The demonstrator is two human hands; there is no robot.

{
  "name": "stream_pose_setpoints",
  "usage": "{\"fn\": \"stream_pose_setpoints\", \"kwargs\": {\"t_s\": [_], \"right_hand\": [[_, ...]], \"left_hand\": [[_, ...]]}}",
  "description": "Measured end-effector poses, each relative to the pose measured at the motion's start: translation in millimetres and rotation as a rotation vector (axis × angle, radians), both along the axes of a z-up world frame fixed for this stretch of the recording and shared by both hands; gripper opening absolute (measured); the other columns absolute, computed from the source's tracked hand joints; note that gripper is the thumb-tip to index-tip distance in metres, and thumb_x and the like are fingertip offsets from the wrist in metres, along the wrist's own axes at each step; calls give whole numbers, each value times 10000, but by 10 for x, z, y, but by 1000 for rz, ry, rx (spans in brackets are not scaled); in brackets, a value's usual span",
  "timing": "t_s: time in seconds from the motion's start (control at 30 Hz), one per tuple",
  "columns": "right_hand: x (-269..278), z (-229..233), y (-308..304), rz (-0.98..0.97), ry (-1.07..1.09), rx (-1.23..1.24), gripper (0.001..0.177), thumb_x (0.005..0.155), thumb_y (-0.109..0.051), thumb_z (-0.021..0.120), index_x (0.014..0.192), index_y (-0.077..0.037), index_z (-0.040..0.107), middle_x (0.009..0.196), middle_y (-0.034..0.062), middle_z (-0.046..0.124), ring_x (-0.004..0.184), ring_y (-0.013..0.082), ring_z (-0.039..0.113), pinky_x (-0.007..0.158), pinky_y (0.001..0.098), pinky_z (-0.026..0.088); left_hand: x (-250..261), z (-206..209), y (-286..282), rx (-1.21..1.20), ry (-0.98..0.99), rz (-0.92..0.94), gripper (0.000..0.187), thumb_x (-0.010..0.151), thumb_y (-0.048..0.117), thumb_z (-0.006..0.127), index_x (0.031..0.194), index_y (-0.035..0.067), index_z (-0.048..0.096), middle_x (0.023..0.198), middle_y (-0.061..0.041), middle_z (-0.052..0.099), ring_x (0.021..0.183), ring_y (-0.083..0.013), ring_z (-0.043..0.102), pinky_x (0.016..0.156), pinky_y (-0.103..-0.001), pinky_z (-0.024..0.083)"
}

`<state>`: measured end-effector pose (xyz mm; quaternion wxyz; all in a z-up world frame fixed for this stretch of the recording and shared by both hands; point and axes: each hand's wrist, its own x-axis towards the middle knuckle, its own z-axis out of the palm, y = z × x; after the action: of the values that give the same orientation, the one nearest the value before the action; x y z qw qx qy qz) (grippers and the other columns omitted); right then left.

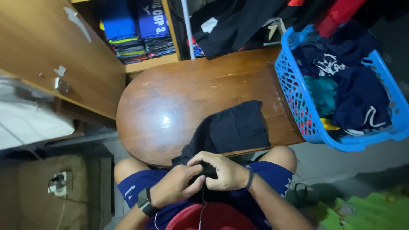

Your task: Folding a black t-shirt on a wooden table and placing it inside a closet.

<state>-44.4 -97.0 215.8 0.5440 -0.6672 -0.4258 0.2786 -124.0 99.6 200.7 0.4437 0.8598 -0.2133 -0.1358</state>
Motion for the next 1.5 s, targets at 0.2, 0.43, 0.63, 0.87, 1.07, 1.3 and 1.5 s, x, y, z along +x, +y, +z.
{"fn": "stream_pose_setpoints", "kwargs": {"t_s": [0.2,0.43,0.63,0.87,1.07,1.3,1.5], "right_hand": [[50,194,-75,120,131,-88,433,789,-129,754,1187,-104,585,919,6,703,820,111,642,790,269,514],[46,-102,-114,-216,-345,-153,212,825,-121,632,1015,-129,727,709,7,630,663,189,587,647,325,471],[149,160,-244,-460,-348,104,245,841,-48,594,778,-216,761,784,-1,734,650,205,697,649,288,578],[-49,-709,115,-113,-372,-19,496,869,-192,670,1334,-46,579,1427,218,554,1335,361,534,1147,443,399],[-125,-276,195,-239,-274,-19,113,912,-188,629,885,-83,660,890,79,691,814,245,652,768,354,497],[-113,18,-33,-491,-209,67,203,940,-231,603,920,-56,705,763,9,634,681,138,577,641,308,471],[86,56,-298,-619,-200,-13,379,1004,-338,572,727,-134,413,659,-76,354,617,88,358,544,299,341]], "left_hand": [[17,580,25,70,-132,-99,276,976,184,689,802,85,499,680,-124,605,555,-378,565,512,-449,428],[65,105,305,410,-422,159,209,788,90,635,960,98,516,905,-127,597,759,-334,566,654,-453,450],[86,-186,684,457,-466,790,201,842,105,681,1042,108,664,836,-103,664,816,-353,698,713,-438,568],[-136,2,90,50,-375,272,356,777,-5,616,1124,74,630,1039,-130,613,918,-336,621,806,-432,483],[-68,-238,278,453,-543,491,224,813,187,711,1010,135,619,892,-88,592,739,-316,583,674,-440,453],[290,-780,654,622,-500,787,25,812,145,601,825,132,584,824,-81,551,766,-329,540,676,-474,388],[195,-998,634,-104,-127,524,274,916,88,508,1174,66,595,1163,-131,661,1092,-278,626,1008,-400,459]]}}
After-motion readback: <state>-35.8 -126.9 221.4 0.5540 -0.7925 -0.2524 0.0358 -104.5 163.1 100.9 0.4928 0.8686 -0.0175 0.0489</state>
